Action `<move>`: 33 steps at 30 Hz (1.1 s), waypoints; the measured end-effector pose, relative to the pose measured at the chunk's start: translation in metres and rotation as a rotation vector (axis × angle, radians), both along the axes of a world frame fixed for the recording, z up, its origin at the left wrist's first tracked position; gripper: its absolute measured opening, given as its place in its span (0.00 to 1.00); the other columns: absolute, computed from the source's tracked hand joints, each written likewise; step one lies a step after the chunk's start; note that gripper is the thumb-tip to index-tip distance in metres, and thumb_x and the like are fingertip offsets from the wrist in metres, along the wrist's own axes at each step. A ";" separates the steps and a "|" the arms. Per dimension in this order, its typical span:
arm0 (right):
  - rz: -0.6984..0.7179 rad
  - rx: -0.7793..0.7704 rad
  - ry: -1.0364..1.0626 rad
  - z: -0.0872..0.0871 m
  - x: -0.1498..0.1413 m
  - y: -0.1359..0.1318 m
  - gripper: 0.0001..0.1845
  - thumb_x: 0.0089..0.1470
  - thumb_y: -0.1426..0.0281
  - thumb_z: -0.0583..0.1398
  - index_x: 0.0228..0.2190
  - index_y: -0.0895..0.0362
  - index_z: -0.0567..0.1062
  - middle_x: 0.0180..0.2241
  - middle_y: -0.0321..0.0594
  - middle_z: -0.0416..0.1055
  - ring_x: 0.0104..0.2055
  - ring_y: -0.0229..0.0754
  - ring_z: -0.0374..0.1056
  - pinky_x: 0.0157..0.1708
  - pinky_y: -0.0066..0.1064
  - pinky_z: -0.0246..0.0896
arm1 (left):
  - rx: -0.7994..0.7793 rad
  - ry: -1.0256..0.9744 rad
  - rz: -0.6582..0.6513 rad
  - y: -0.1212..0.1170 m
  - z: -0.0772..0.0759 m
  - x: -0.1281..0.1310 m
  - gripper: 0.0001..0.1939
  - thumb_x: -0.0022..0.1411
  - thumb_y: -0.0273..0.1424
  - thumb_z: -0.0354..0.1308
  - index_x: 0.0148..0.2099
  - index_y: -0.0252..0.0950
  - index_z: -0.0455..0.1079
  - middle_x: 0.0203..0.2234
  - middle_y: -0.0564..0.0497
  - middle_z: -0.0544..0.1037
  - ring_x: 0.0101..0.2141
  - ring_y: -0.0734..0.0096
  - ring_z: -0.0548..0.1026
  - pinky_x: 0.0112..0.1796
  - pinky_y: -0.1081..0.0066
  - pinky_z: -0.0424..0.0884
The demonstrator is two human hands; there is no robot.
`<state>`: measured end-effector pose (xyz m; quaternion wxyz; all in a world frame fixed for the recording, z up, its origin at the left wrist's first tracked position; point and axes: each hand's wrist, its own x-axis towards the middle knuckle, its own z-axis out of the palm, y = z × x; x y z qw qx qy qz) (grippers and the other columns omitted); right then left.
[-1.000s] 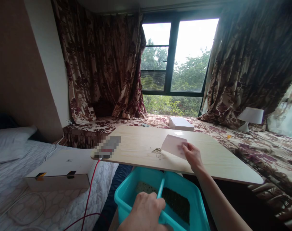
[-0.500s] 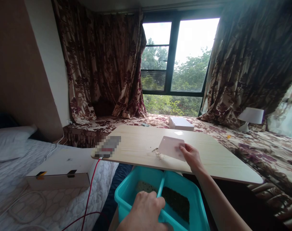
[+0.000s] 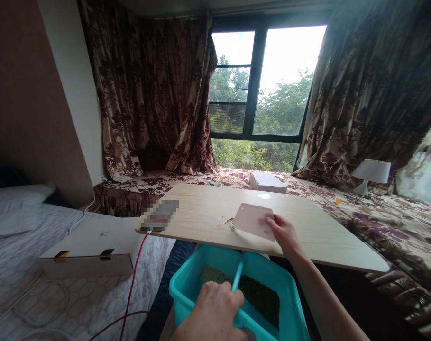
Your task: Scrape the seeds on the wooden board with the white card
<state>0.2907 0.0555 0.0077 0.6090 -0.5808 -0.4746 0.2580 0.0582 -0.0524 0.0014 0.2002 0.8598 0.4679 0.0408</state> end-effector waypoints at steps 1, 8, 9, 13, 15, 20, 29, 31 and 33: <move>0.007 0.000 0.002 0.001 0.000 0.000 0.15 0.42 0.64 0.60 0.32 0.59 0.77 0.33 0.45 0.78 0.30 0.44 0.73 0.26 0.30 0.68 | 0.004 0.005 -0.006 0.000 0.000 0.000 0.16 0.48 0.46 0.57 0.33 0.40 0.69 0.34 0.50 0.72 0.38 0.57 0.69 0.40 0.63 0.64; -0.036 0.010 -0.005 -0.003 0.005 0.004 0.15 0.42 0.65 0.60 0.32 0.59 0.78 0.30 0.44 0.78 0.29 0.44 0.73 0.25 0.31 0.68 | 0.019 0.013 0.001 0.001 -0.002 0.000 0.16 0.49 0.47 0.57 0.33 0.40 0.69 0.34 0.49 0.72 0.39 0.57 0.69 0.41 0.62 0.64; -0.041 0.006 -0.004 -0.004 0.005 0.004 0.15 0.41 0.65 0.60 0.31 0.59 0.78 0.30 0.45 0.78 0.28 0.44 0.73 0.24 0.30 0.68 | 0.020 0.015 0.002 0.001 -0.002 0.000 0.16 0.49 0.47 0.57 0.34 0.40 0.69 0.34 0.49 0.72 0.39 0.57 0.68 0.41 0.62 0.64; -0.012 -0.007 0.015 -0.004 0.001 0.003 0.15 0.41 0.65 0.61 0.32 0.59 0.78 0.31 0.45 0.78 0.29 0.43 0.73 0.25 0.30 0.68 | 0.014 0.015 -0.005 0.002 -0.003 0.000 0.17 0.48 0.47 0.57 0.34 0.40 0.69 0.34 0.50 0.72 0.39 0.57 0.68 0.41 0.62 0.64; 0.019 -0.007 0.021 -0.003 -0.001 0.001 0.15 0.42 0.64 0.61 0.32 0.59 0.78 0.32 0.45 0.78 0.30 0.44 0.73 0.27 0.30 0.69 | 0.021 0.008 -0.006 0.002 -0.003 0.000 0.17 0.48 0.48 0.58 0.34 0.40 0.69 0.34 0.50 0.72 0.39 0.57 0.69 0.41 0.62 0.64; 0.008 0.020 0.014 0.001 0.003 -0.001 0.15 0.41 0.64 0.61 0.32 0.59 0.78 0.31 0.45 0.78 0.29 0.44 0.73 0.26 0.31 0.68 | 0.032 0.023 -0.018 0.003 -0.003 0.000 0.17 0.48 0.48 0.57 0.33 0.40 0.70 0.33 0.49 0.72 0.37 0.58 0.69 0.39 0.63 0.64; 0.053 0.015 -0.002 -0.002 -0.001 0.001 0.17 0.41 0.62 0.62 0.31 0.60 0.78 0.32 0.46 0.78 0.29 0.45 0.73 0.25 0.31 0.68 | 0.041 0.005 -0.007 0.002 -0.005 0.000 0.18 0.48 0.48 0.58 0.33 0.40 0.69 0.33 0.49 0.72 0.38 0.56 0.69 0.40 0.62 0.64; 0.069 0.010 -0.010 0.000 -0.003 0.000 0.17 0.42 0.61 0.61 0.32 0.60 0.77 0.33 0.46 0.78 0.31 0.45 0.73 0.25 0.31 0.68 | 0.046 -0.002 -0.006 0.002 -0.006 0.000 0.18 0.48 0.48 0.58 0.33 0.40 0.69 0.33 0.50 0.72 0.38 0.56 0.69 0.40 0.62 0.65; 0.071 0.001 -0.017 0.002 -0.003 -0.001 0.17 0.42 0.61 0.61 0.32 0.59 0.77 0.34 0.46 0.78 0.31 0.45 0.73 0.26 0.31 0.67 | 0.049 -0.004 -0.008 0.002 -0.006 -0.001 0.17 0.48 0.48 0.58 0.33 0.40 0.69 0.33 0.50 0.72 0.38 0.57 0.69 0.39 0.62 0.65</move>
